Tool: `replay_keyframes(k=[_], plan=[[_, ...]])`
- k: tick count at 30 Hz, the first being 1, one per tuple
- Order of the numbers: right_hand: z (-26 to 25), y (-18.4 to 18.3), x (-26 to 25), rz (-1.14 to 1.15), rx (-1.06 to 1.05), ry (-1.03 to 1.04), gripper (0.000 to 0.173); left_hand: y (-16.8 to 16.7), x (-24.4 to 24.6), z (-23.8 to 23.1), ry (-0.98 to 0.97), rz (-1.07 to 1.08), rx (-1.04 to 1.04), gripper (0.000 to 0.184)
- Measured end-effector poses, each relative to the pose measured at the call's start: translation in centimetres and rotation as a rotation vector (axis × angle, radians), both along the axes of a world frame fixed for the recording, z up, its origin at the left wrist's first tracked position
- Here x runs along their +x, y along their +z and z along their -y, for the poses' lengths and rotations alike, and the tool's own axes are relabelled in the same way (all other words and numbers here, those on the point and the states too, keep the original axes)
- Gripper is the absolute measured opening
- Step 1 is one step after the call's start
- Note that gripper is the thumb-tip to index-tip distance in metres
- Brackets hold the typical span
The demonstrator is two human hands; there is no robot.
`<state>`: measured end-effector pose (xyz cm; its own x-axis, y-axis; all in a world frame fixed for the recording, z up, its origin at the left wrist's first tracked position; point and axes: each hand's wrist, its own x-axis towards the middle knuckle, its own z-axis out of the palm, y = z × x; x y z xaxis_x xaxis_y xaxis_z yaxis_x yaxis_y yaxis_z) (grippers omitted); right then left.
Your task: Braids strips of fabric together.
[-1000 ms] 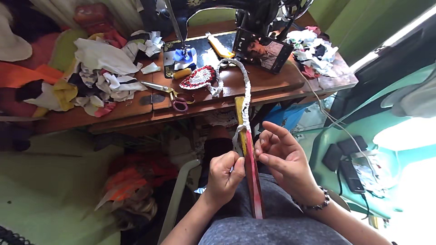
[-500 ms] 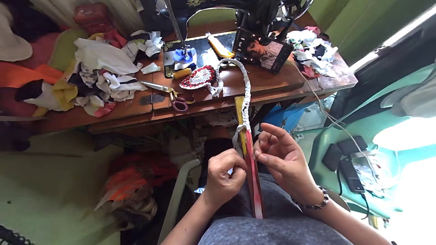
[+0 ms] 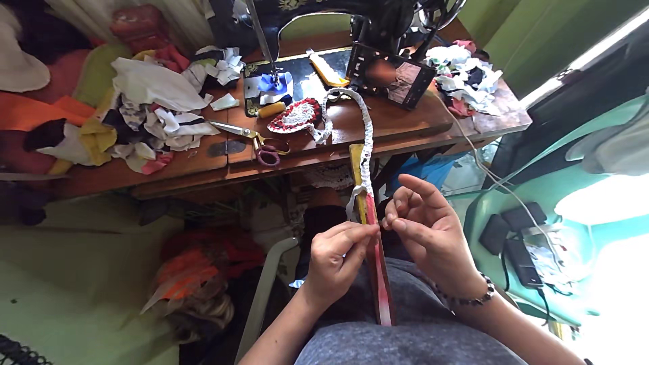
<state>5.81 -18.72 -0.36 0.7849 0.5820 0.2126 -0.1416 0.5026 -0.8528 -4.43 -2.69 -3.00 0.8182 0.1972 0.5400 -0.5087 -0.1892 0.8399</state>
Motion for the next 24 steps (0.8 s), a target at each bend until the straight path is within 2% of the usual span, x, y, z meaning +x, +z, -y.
replay_keyframes(k=[6, 11, 17, 19, 24], plan=[[-0.04, -0.23, -0.08, -0.009, 0.008, 0.022, 0.057, 0.00, 0.06, 0.02, -0.002, -0.029, 0.013, 0.016], [-0.14, -0.33, -0.25, -0.022, 0.007, 0.033, 0.057, -0.18, -0.07, -0.23, -0.040, -0.052, -0.047, 0.036], [-0.26, -0.44, -0.40, -0.032, 0.007, 0.040, 0.057, -0.29, -0.12, -0.08, -0.001, -0.052, -0.037, 0.041], [-0.26, -0.54, -0.41, -0.031, 0.010, 0.048, 0.056, -0.33, -0.06, -0.03, 0.014, -0.043, -0.041, 0.037], [-0.28, -0.76, -0.49, -0.038, 0.027, 0.054, 0.057, -0.23, -0.02, 0.19, 0.033, -0.062, -0.098, 0.015]])
